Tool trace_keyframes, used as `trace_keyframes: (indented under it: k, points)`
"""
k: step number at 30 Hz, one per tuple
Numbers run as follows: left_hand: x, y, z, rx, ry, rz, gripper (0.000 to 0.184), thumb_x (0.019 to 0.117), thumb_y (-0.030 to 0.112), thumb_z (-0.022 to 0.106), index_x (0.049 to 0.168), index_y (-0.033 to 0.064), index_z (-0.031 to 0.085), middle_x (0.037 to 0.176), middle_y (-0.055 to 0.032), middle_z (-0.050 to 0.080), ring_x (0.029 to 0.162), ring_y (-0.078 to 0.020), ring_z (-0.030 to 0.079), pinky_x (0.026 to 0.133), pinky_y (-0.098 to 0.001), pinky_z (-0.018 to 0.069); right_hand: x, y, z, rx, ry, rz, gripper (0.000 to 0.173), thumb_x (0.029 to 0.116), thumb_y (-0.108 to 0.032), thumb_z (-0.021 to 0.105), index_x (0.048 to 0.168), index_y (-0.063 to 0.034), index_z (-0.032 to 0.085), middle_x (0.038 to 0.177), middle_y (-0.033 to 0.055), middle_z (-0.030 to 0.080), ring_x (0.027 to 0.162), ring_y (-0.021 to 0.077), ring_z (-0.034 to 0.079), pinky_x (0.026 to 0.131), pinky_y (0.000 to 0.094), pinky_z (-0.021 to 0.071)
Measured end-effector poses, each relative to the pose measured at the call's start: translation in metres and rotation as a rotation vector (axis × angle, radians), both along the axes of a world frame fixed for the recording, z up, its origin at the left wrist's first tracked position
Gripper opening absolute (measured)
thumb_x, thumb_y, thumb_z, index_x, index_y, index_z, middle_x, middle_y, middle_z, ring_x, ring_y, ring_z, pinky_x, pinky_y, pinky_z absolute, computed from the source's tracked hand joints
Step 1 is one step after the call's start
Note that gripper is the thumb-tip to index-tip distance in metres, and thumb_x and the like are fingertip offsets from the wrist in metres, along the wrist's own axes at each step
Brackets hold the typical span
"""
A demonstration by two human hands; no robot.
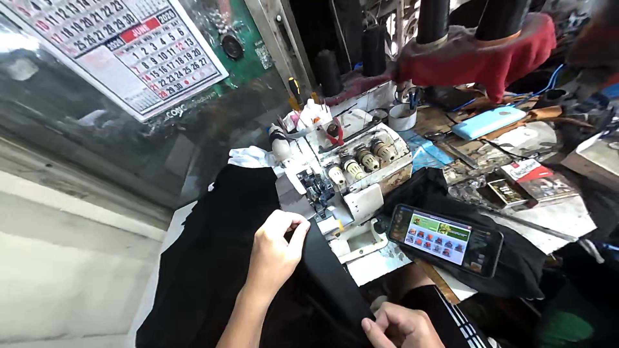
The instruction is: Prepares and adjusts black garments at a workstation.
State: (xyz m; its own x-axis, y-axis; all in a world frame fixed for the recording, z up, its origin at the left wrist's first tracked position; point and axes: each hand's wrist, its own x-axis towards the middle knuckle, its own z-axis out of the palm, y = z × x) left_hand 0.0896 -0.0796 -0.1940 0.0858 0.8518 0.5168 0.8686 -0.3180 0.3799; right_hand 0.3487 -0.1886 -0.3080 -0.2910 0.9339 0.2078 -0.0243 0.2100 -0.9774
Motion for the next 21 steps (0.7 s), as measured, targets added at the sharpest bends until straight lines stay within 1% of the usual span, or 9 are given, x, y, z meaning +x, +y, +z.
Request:
trace_keyframes:
  k: [4,6,8,9,12,15,16,18,21]
  points:
    - [0.006,0.002,0.007,-0.035,0.004,0.045,0.009,0.0969,0.030,0.068,0.098,0.0225,0.073,0.090,0.0107,0.066,0.075,-0.0001,0.063,0.063,-0.0215,0.0564,-0.001,0.003,0.005,-0.090,0.040,-0.033,0.018,0.0940,-0.018,0.074,0.085,-0.0090,0.060,0.070,0.0010,0.064,0.055,0.0130,0.059,0.047,0.0313,0.0490]
    - [0.009,0.002,0.008,-0.045,0.007,0.066,0.010,0.0971,0.028,0.068,0.102,0.0209,0.072,0.091,0.0088,0.066,0.074,-0.0015,0.063,0.063,-0.0230,0.0568,0.000,0.006,0.011,-0.157,0.039,0.014,0.020,0.0940,-0.015,0.074,0.105,-0.0083,0.059,0.074,0.0015,0.067,0.058,0.0146,0.064,0.050,0.0328,0.0553]
    - [0.011,0.003,0.009,-0.068,0.010,0.078,0.013,0.0981,0.028,0.067,0.107,0.0197,0.072,0.092,0.0072,0.067,0.074,-0.0030,0.063,0.064,-0.0249,0.0575,0.001,0.013,0.008,-0.207,0.057,0.128,0.032,0.0979,-0.016,0.070,0.128,-0.0097,0.060,0.080,0.0028,0.071,0.062,0.0162,0.066,0.056,0.0346,0.0587]
    - [0.012,0.004,0.010,-0.084,0.016,0.079,0.012,0.0987,0.028,0.066,0.106,0.0202,0.072,0.093,0.0072,0.066,0.075,-0.0033,0.063,0.065,-0.0256,0.0577,0.002,0.017,0.003,-0.215,0.079,0.185,0.030,0.0999,-0.016,0.068,0.128,-0.0088,0.064,0.081,0.0039,0.071,0.063,0.0164,0.066,0.058,0.0348,0.0586]
    - [0.011,0.006,0.013,-0.117,0.033,0.050,0.008,0.0987,0.026,0.064,0.100,0.0210,0.070,0.091,0.0076,0.064,0.072,-0.0042,0.061,0.062,-0.0261,0.0551,0.003,0.023,-0.005,-0.166,0.142,0.265,0.016,0.1036,-0.017,0.062,0.105,-0.0033,0.069,0.081,0.0059,0.066,0.068,0.0158,0.062,0.063,0.0338,0.0547]
    - [0.006,0.010,0.016,-0.146,0.042,0.024,0.007,0.0972,0.027,0.065,0.099,0.0228,0.070,0.088,0.0095,0.064,0.068,-0.0033,0.060,0.058,-0.0252,0.0536,0.006,0.024,-0.001,-0.057,0.143,0.252,0.017,0.1049,-0.016,0.059,0.105,-0.0015,0.067,0.099,0.0088,0.068,0.090,0.0183,0.067,0.079,0.0368,0.0589]
    - [0.005,0.013,0.017,-0.144,0.050,0.029,0.007,0.0965,0.027,0.064,0.098,0.0233,0.070,0.086,0.0100,0.063,0.066,-0.0032,0.059,0.057,-0.0252,0.0526,0.007,0.025,0.002,-0.043,0.120,0.237,0.018,0.1059,-0.016,0.057,0.106,-0.0013,0.066,0.100,0.0091,0.068,0.092,0.0183,0.067,0.080,0.0369,0.0585]
    - [0.009,0.023,0.021,-0.122,0.095,0.082,0.008,0.0963,0.027,0.064,0.094,0.0219,0.069,0.081,0.0088,0.063,0.065,-0.0050,0.059,0.056,-0.0284,0.0534,0.005,0.027,0.010,-0.069,0.081,0.171,0.018,0.1078,-0.017,0.053,0.107,-0.0023,0.062,0.086,0.0075,0.065,0.076,0.0167,0.064,0.067,0.0354,0.0559]
    - [0.027,0.044,0.019,-0.046,0.156,0.202,0.010,0.0948,0.016,0.063,0.091,0.0075,0.067,0.083,-0.0069,0.066,0.074,-0.0214,0.066,0.065,-0.0458,0.0561,-0.006,0.038,0.016,-0.143,0.089,0.054,0.017,0.1089,-0.019,0.052,0.111,-0.0049,0.060,0.071,0.0042,0.062,0.060,0.0144,0.060,0.055,0.0322,0.0528]
